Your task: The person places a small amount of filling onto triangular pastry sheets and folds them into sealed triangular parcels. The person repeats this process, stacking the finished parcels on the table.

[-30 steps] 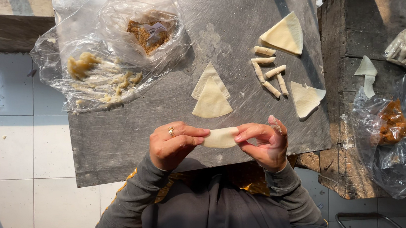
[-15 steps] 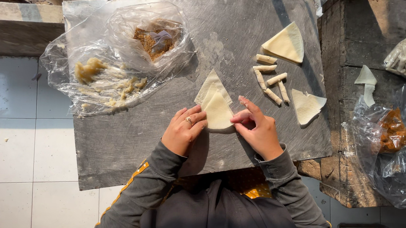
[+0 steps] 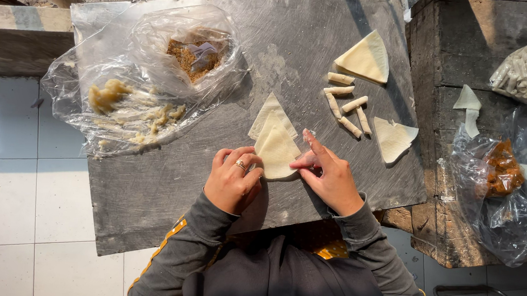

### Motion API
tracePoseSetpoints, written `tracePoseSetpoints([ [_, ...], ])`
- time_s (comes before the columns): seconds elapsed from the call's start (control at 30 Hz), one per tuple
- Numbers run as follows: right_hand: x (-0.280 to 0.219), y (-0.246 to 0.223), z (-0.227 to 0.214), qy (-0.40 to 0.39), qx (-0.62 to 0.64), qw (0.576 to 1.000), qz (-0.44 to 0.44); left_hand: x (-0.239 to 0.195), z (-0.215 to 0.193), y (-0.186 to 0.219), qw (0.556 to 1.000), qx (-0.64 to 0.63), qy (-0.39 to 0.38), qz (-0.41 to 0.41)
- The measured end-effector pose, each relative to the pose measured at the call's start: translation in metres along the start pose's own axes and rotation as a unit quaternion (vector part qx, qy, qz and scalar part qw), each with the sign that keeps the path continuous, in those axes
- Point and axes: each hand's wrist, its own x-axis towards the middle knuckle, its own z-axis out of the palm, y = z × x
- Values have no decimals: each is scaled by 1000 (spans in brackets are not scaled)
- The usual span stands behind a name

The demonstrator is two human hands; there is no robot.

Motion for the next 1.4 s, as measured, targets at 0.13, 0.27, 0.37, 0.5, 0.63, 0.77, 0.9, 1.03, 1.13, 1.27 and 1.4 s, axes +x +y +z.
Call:
tracePoseSetpoints([
  [0.13,1,2,-1,-6,-24,999,-26,1,-1,1,1000,-5,-7,9],
  [0.27,2,1,-3,-12,-18,999,-27,0,-1,-1,1000,-19,-14,17],
  [0.37,3,-5,-5,-15,-22,999,-32,0,-1,-1,1000,-14,-18,20],
  [0.5,5,-17,-16,-35,-21,998,-47,1,-3,0,999,-40,-29,14],
  [0.63,13,-16,-45,-126,17,992,4,1,-5,2,998,-47,-33,5],
  [0.77,46,14,-91,-7,-52,999,2,1,-3,2,999,-45,-1,24],
  [0.9,105,55,-120,113,-145,983,12,-1,0,2,998,-50,14,26],
  [1.03,139,80,-109,125,-117,985,16,-1,2,2,998,-46,21,22],
  [1.13,149,91,-96,127,-102,987,3,0,2,1,998,-52,30,32],
  [1.27,151,105,-91,146,-79,986,19,0,3,2,998,-50,19,34],
  [1.4,149,114,-94,146,-27,989,28,1,4,2,998,-47,14,36],
])
